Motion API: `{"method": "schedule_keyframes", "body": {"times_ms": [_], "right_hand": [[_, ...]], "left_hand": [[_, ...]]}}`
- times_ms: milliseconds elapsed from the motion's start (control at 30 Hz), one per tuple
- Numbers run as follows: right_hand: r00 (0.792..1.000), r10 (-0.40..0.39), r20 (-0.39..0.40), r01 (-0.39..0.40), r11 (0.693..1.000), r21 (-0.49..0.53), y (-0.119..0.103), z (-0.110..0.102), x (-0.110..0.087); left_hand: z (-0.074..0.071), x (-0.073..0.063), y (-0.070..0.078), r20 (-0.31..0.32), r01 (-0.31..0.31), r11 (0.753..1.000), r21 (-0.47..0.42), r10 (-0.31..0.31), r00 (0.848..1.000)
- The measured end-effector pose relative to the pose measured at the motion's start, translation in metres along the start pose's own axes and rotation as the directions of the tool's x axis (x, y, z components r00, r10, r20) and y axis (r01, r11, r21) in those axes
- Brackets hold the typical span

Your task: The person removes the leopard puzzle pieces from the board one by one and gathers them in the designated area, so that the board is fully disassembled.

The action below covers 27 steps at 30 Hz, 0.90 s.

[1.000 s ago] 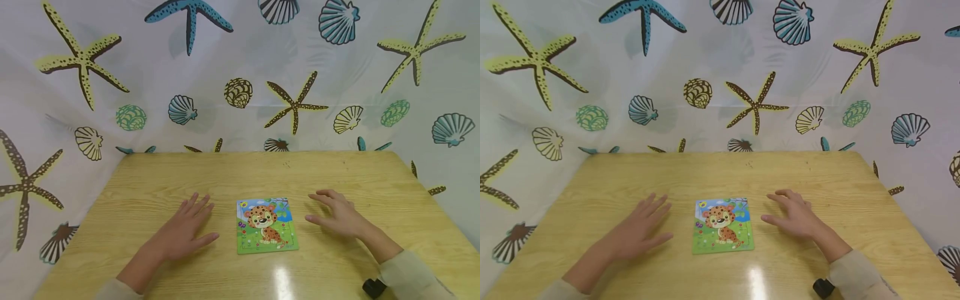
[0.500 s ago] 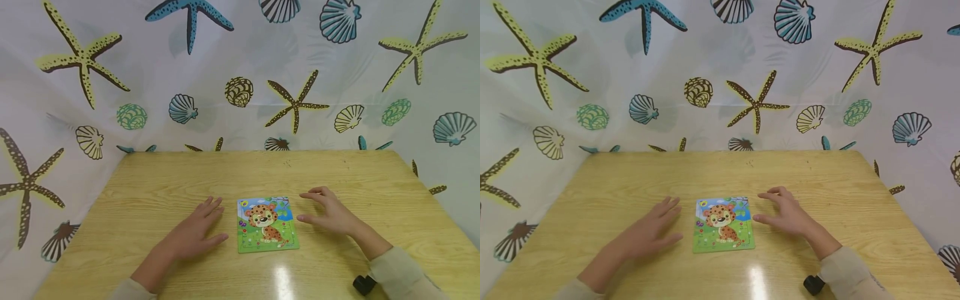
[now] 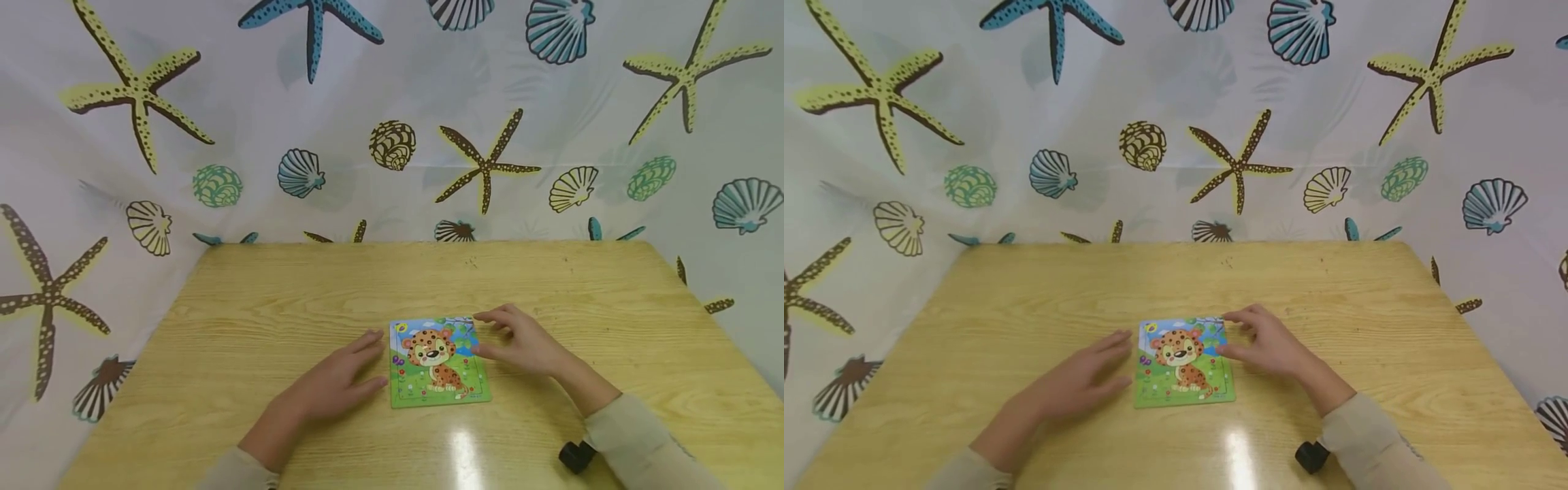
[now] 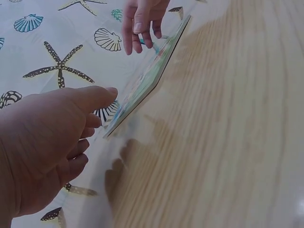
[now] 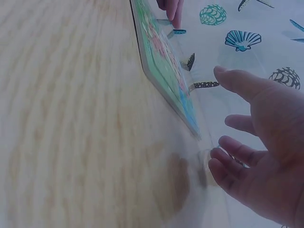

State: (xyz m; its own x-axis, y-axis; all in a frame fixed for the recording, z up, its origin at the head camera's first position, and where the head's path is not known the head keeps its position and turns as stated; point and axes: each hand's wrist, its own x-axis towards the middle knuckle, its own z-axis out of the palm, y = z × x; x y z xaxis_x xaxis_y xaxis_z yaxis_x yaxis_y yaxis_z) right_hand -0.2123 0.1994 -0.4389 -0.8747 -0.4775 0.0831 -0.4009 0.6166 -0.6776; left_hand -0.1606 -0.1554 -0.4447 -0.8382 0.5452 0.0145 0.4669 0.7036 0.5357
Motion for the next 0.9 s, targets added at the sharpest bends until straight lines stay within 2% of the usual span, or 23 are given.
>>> {"method": "schedule_keyframes", "body": {"times_ms": [133,333,500,700,900], "right_hand": [[0.999,-0.004,0.041,0.001,0.998,0.07,-0.007,0.004,0.006],[0.997,-0.012,0.077,-0.002,0.984,0.176,-0.015,0.013,0.014],[0.996,-0.012,0.091,-0.005,0.983,0.186,-0.02,0.022,0.019],[0.991,-0.045,0.123,0.019,0.979,0.202,-0.028,0.029,0.025],[0.991,-0.015,0.136,-0.011,0.982,0.186,-0.04,0.038,0.038]], "left_hand": [[0.004,0.002,0.0,-0.012,-0.018,0.999,-0.034,0.017,1.0],[0.013,0.005,0.003,0.0,-0.007,0.994,-0.109,0.007,1.0],[0.021,0.006,0.005,0.003,0.0,0.992,-0.13,0.001,1.0],[0.026,0.006,0.004,-0.032,0.008,0.991,-0.13,-0.013,0.999],[0.028,0.002,0.005,-0.059,0.023,0.995,-0.094,-0.029,0.998]]}}
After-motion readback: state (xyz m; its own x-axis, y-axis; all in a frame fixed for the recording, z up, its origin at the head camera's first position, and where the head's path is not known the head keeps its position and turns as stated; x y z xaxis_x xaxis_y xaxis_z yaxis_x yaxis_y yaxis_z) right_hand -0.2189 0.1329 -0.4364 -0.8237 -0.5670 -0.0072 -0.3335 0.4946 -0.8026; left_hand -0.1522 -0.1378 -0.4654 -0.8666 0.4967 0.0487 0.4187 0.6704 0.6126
